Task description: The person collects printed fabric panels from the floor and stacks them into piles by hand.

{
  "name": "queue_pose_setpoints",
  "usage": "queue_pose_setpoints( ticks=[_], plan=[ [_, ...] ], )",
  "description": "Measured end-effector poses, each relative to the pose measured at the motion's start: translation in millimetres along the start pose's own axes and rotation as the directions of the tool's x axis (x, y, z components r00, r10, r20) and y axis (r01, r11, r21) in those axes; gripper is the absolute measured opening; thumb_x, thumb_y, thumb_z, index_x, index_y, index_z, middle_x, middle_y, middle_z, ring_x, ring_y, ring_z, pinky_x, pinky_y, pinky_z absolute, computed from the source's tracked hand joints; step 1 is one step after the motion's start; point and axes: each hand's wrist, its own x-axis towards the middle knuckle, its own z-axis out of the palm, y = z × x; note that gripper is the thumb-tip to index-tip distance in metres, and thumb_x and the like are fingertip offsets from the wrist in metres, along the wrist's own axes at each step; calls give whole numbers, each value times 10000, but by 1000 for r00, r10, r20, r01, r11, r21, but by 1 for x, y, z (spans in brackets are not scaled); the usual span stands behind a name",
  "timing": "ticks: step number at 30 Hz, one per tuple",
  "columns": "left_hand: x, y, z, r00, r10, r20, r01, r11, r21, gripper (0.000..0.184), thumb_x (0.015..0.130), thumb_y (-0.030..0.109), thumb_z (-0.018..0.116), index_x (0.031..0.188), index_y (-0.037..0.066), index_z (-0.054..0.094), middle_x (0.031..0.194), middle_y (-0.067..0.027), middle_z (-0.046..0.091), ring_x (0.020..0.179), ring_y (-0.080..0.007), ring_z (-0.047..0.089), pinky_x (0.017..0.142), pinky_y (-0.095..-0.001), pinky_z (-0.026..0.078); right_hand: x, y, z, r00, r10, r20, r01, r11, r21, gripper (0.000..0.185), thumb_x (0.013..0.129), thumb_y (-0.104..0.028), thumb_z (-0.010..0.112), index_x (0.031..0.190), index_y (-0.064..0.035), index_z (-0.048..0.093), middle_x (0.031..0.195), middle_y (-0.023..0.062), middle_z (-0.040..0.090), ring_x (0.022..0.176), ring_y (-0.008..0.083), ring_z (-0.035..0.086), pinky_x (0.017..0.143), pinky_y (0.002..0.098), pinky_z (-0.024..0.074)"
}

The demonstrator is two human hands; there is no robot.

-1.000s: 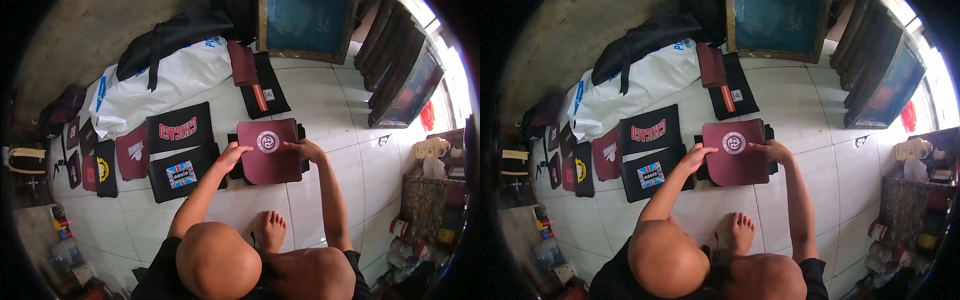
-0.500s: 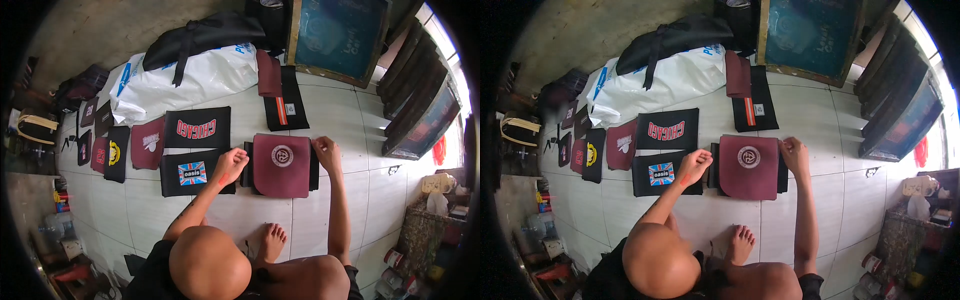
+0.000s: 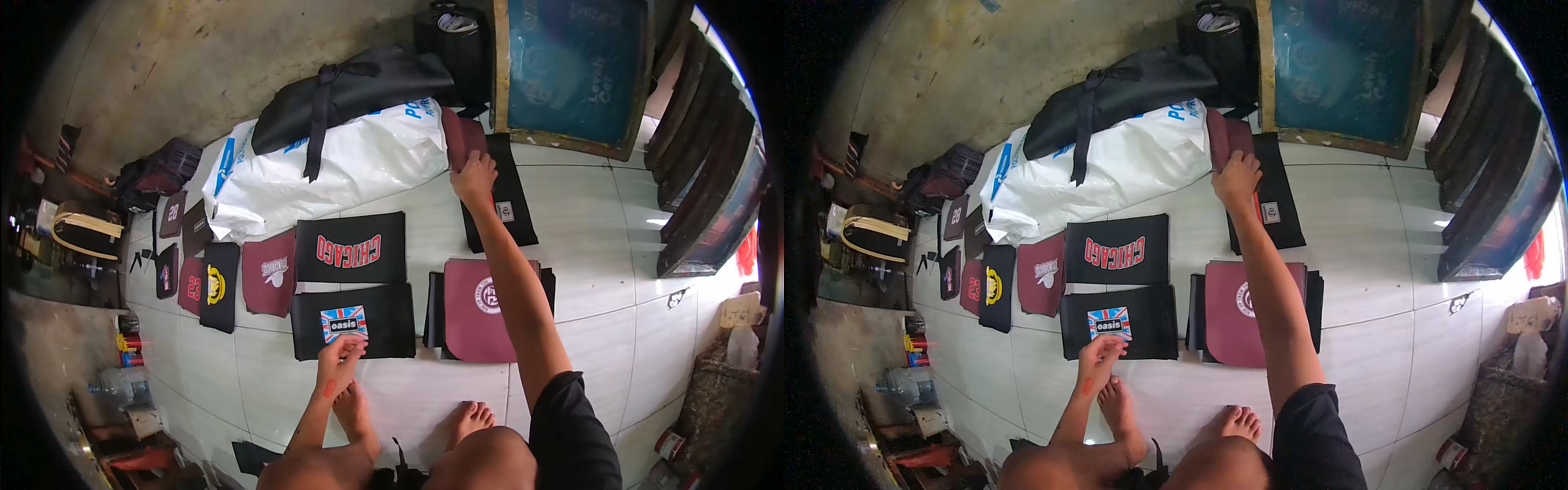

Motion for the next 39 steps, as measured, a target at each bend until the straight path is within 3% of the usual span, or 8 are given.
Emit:
queue_pose_setpoints(
  ticks=[4, 15, 19, 23, 26, 28, 31, 39],
  plan=[
    [-13, -4, -8, 997, -53, -51, 51, 998, -40, 157, 915, 113, 589, 1015, -5, 615, 943, -111, 688, 812, -151, 661, 724, -262, 510, -24, 12, -19, 802, -558, -212, 525, 829, -195, 231, 777, -81, 578, 1005, -68, 613, 1050, 126, 562, 1036, 285, 500, 868, 408, 393],
    [-1, 0, 8, 998, 13, 65, -14, 1000, 14, 152, 916, 107, 589, 1010, -11, 610, 924, -111, 687, 859, -159, 669, 762, -274, 533, -57, 97, -33, 719, -695, 8, 679, 700, -222, 386, 778, -63, 533, 1144, -118, 642, 1138, 124, 570, 1105, 282, 511, 929, 402, 395],
    [4, 3, 12, 995, -13, 94, 10, 1000, 29, 206, 923, 113, 588, 1060, -40, 603, 968, -110, 676, 944, -168, 663, 811, -274, 528, -57, 61, -89, 823, -477, 310, 487, 872, 48, 389, 715, 15, 557, 1085, -73, 641, 1026, 114, 625, 941, 296, 602, 824, 393, 476],
    [10, -2, -3, 971, -15, 240, 56, 984, -168, 265, 919, 189, 607, 1098, -7, 600, 1032, -122, 670, 927, -156, 657, 793, -270, 519, -100, -10, -146, 655, -751, -81, 755, 653, 53, 394, 654, 38, 586, 1030, -64, 644, 993, 94, 623, 934, 279, 590, 794, 403, 470],
    [5, 17, -25, 948, -116, 295, 199, 943, -268, 351, 930, 253, 589, 1171, -1, 556, 1124, -132, 635, 1016, -161, 619, 857, -309, 501, -165, -65, -164, 489, -872, -2, 867, 486, 110, 326, 690, -43, 598, 1009, -85, 647, 1024, 70, 607, 963, 260, 570, 815, 399, 456],
    [3, 21, -28, 962, 142, 233, 112, 572, -813, 425, 924, 287, 591, 1244, 19, 508, 1198, -117, 594, 1072, -153, 577, 896, -332, 476, -224, -106, -162, 399, -905, 146, 898, 417, 136, 292, 721, -139, 593, 1006, -93, 639, 1056, 55, 590, 974, 230, 552, 818, 391, 441],
    [-4, 22, -42, 994, -49, 96, 105, 644, -758, 497, 916, 302, 600, 1313, 38, 459, 1245, -99, 558, 1084, -159, 560, 894, -339, 475, -303, -141, -117, 201, -949, 243, 926, 265, 269, 308, 748, -157, 581, 1044, -85, 624, 1095, 112, 586, 1074, 251, 533, 857, 381, 428],
    [28, -42, -130, 937, -291, -191, -16, 511, -860, 593, 907, 443, 582, 1334, 51, 459, 1299, -53, 529, 1118, -190, 552, 960, -343, 443, -252, -116, -167, 482, -834, 270, 649, 546, 529, 400, 755, -135, 721, 1130, -59, 603, 1191, 126, 562, 1120, 310, 529, 923, 426, 428]
  ],
)
